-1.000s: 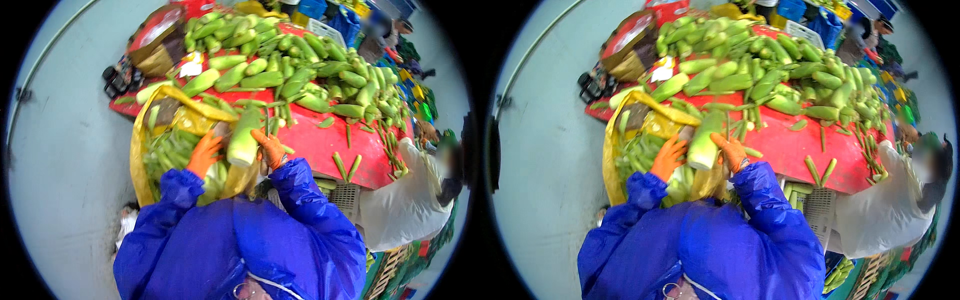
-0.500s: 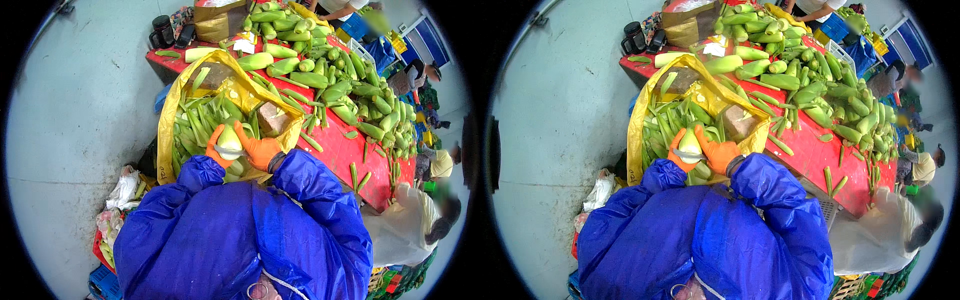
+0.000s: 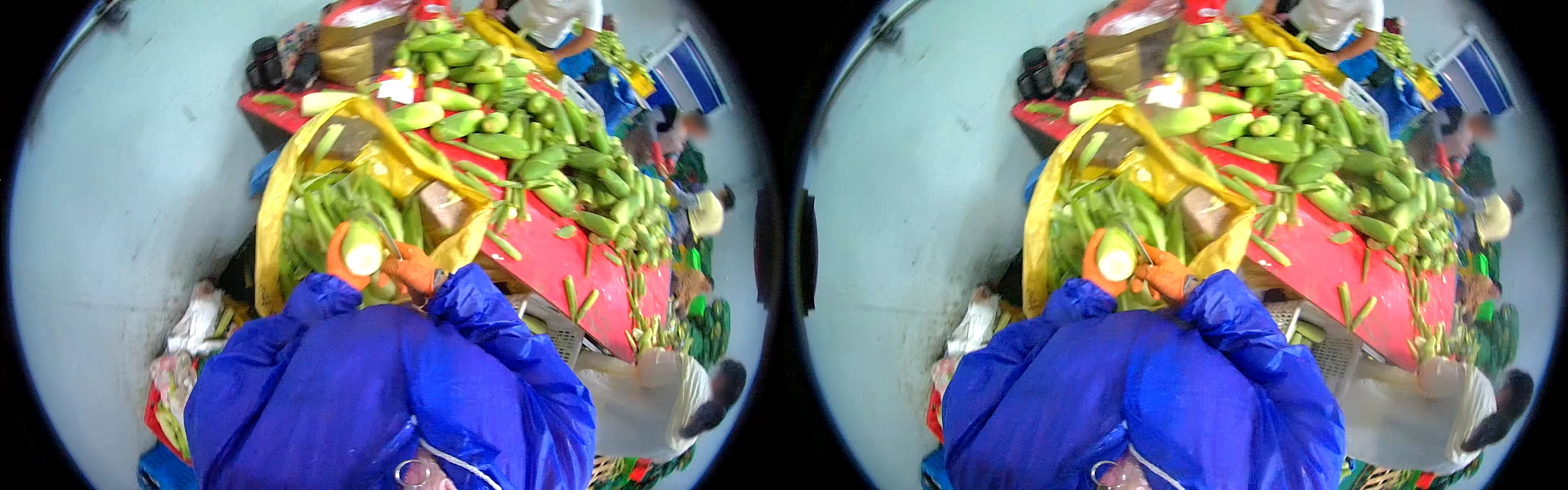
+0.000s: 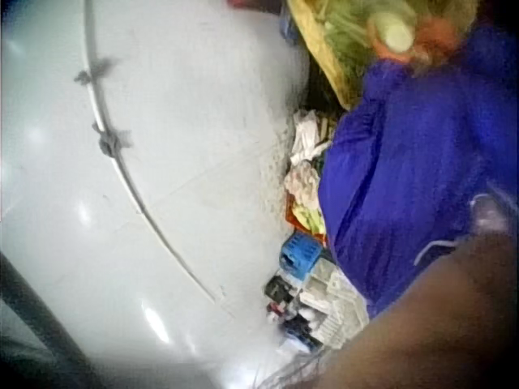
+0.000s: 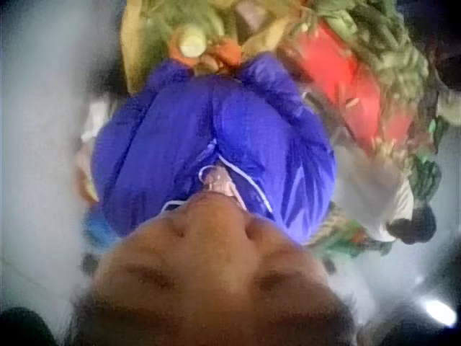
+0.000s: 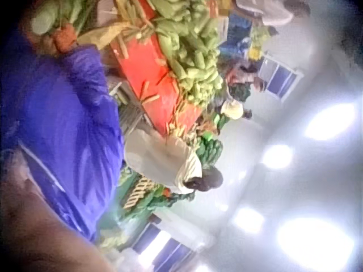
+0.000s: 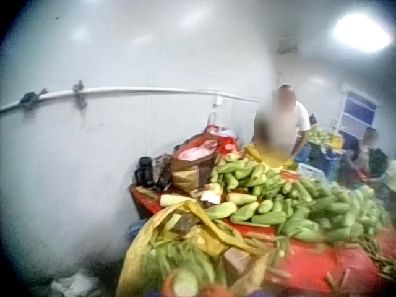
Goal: The person uses a knife to peel the outer layers of green vegetables, likely corn or similar produce, and places the peeled items into a white basket. The person works at a red table with a large pile of vegetables and wears orange gloves.
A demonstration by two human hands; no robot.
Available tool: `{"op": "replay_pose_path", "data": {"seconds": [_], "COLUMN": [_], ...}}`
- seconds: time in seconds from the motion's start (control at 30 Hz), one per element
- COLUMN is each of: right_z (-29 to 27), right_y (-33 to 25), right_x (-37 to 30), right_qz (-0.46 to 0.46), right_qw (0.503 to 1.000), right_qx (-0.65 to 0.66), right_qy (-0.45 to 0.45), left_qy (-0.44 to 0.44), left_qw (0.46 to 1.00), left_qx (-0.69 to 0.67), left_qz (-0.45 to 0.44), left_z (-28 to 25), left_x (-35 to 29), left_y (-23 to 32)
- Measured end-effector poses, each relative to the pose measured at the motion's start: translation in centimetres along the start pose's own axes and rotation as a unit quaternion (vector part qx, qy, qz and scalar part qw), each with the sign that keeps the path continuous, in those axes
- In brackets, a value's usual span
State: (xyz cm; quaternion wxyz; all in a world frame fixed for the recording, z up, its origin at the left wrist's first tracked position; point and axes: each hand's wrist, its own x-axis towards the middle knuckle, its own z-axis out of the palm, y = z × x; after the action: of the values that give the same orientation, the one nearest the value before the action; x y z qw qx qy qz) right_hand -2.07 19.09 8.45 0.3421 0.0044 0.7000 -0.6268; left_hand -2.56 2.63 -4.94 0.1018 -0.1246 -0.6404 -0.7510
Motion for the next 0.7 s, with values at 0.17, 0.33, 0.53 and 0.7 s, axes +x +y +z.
{"op": "replay_pose_path", "data": {"seconds": [0.17, 0.33, 0.53, 0.7], "right_z": [0.1, -0.2, 0.4, 1.1], "right_y": [-2.9, -1.9, -0.5, -1.3], "right_x": [0.9, 2.1, 2.1, 2.6], "right_qz": [-0.194, -0.267, -0.269, -0.203], "right_qw": [0.890, 0.886, 0.863, 0.899], "right_qx": [-0.404, -0.351, -0.363, -0.286], "right_qy": [0.090, 0.144, 0.227, 0.265], "left_qy": [0.006, -0.053, -0.052, -0.073], "left_qw": [0.834, 0.911, 0.802, 0.958], "left_qx": [-0.487, -0.327, -0.502, -0.203], "left_qz": [-0.261, -0.246, -0.320, -0.189], "left_z": [0.7, -2.1, -0.8, -1.7], "left_x": [3.2, 1.8, 2.9, 1.5], "left_y": [5.2, -2.0, 0.0, -0.5]}}
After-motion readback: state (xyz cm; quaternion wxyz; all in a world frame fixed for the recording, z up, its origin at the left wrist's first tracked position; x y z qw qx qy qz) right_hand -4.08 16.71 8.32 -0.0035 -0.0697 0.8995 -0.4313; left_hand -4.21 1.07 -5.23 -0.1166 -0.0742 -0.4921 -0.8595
